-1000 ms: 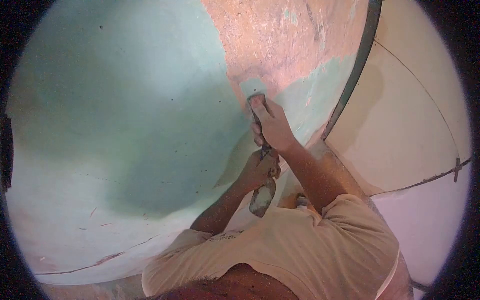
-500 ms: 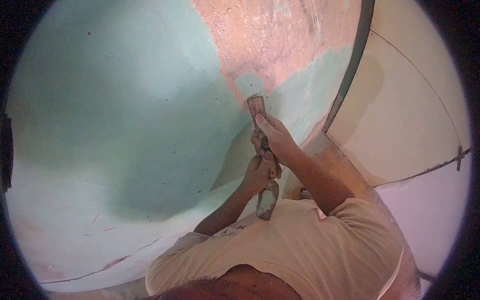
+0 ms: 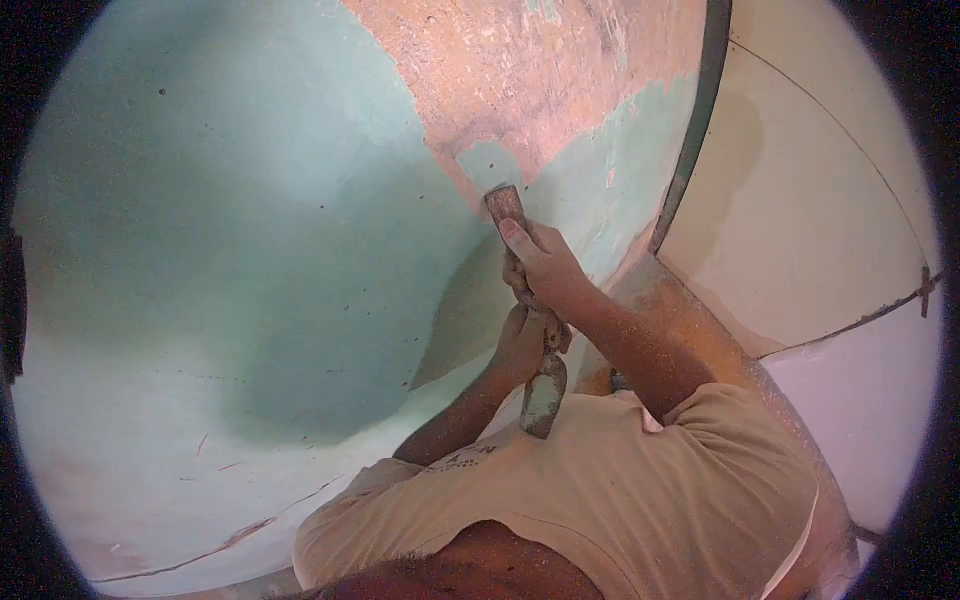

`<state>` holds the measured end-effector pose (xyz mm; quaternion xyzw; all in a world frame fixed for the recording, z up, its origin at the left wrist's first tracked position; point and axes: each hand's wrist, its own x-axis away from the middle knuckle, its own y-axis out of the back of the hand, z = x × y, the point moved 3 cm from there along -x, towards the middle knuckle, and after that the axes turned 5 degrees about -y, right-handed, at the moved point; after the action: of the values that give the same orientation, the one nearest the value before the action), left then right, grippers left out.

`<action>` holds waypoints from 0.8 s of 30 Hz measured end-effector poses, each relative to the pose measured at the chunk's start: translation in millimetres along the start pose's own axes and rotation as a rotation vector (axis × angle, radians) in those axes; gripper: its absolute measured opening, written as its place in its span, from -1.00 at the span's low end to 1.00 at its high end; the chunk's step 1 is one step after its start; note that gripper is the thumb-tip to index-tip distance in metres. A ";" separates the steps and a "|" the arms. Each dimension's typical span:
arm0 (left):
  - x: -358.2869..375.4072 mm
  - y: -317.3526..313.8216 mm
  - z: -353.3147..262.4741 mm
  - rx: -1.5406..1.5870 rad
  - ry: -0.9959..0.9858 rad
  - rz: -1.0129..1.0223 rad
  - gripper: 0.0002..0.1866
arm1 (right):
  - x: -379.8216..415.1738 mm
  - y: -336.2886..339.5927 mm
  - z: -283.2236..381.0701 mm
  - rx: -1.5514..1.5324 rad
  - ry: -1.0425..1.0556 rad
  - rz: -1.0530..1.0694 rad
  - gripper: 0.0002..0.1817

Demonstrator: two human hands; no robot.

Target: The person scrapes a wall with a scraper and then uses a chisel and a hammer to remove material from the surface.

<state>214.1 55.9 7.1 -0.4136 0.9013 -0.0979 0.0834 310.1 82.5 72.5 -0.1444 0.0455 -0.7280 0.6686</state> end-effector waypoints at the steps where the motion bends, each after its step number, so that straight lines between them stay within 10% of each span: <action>1: 0.8 -0.8 -0.4 0.007 0.022 -0.022 -0.51 | 0.2 0.7 -1.1 0.017 -0.017 0.011 -0.59; 24: 3.8 -3.1 -12.6 0.012 0.004 -0.001 -0.50 | 5.6 -8.6 8.2 -0.033 -0.051 -0.023 -0.56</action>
<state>210.9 52.4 19.8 -0.4135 0.9006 -0.1040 0.0841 303.7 78.9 83.4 -0.1745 0.0387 -0.7309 0.6587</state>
